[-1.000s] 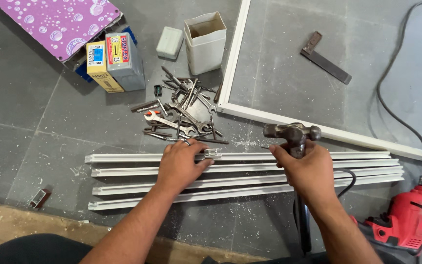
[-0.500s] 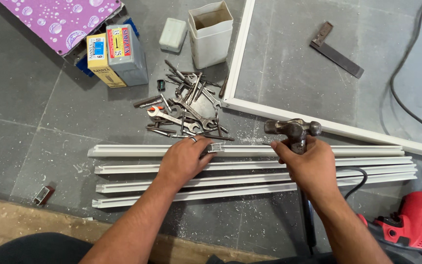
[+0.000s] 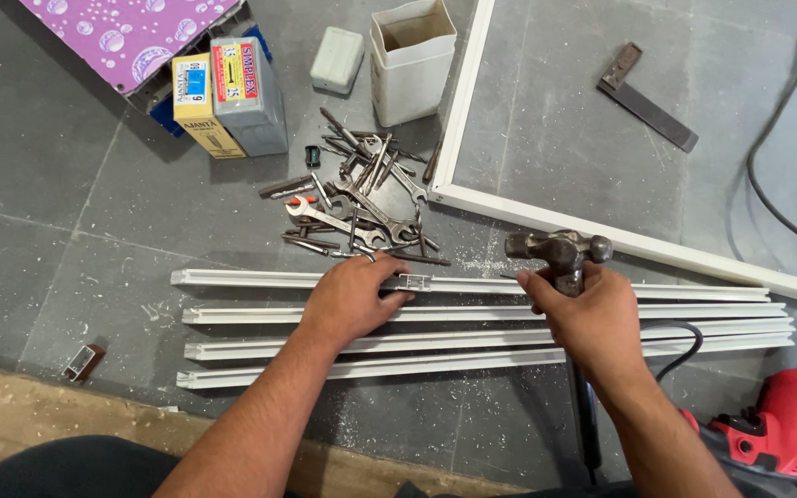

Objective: The person hammers metal brackets onto white aluminum profiles using a hammer. They then use a red power drill to create holes in the profiles. The person works on multiple profiles laid out on the floor.

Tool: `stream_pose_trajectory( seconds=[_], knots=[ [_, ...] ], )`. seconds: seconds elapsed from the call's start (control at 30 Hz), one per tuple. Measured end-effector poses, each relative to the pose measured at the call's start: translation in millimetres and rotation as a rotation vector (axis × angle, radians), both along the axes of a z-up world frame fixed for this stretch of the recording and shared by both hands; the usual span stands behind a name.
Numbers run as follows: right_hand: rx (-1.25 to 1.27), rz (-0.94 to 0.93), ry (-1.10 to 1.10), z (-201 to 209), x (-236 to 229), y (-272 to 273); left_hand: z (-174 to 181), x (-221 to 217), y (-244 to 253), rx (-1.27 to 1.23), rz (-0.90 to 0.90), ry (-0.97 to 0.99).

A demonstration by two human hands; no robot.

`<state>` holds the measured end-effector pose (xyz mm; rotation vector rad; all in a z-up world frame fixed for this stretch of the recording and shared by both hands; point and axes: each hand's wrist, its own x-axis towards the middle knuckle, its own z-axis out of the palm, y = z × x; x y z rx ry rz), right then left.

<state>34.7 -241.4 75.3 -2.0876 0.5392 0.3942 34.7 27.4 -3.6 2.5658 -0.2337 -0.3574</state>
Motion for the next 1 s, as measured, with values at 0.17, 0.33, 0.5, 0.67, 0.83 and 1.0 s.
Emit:
stream_pose_trajectory(
  seconds=[0.17,0.33,0.5,0.67,0.83,1.0],
  knots=[
    [0.012,-0.003,-0.017,-2.4,0.0,0.0,-7.1,-1.6,1.8,-0.047,0.032,-0.026],
    [0.022,0.0,-0.016,-4.3,0.7,-0.1,-9.7,-3.0,3.4,-0.095,0.031,-0.086],
    [0.011,0.005,-0.01,-4.9,0.2,0.5,-9.7,-2.9,1.6,-0.067,0.038,-0.053],
    [-0.009,0.017,0.007,-5.2,-0.2,1.8,-12.0,-3.7,2.6,-0.111,0.015,-0.112],
    [0.028,0.018,0.009,-4.4,0.4,5.3,-13.5,-2.9,0.3,-0.065,0.015,-0.059],
    [0.047,0.033,0.114,0.6,5.2,22.9,-12.4,-3.2,0.6,-0.071,0.011,-0.085]
  ],
)
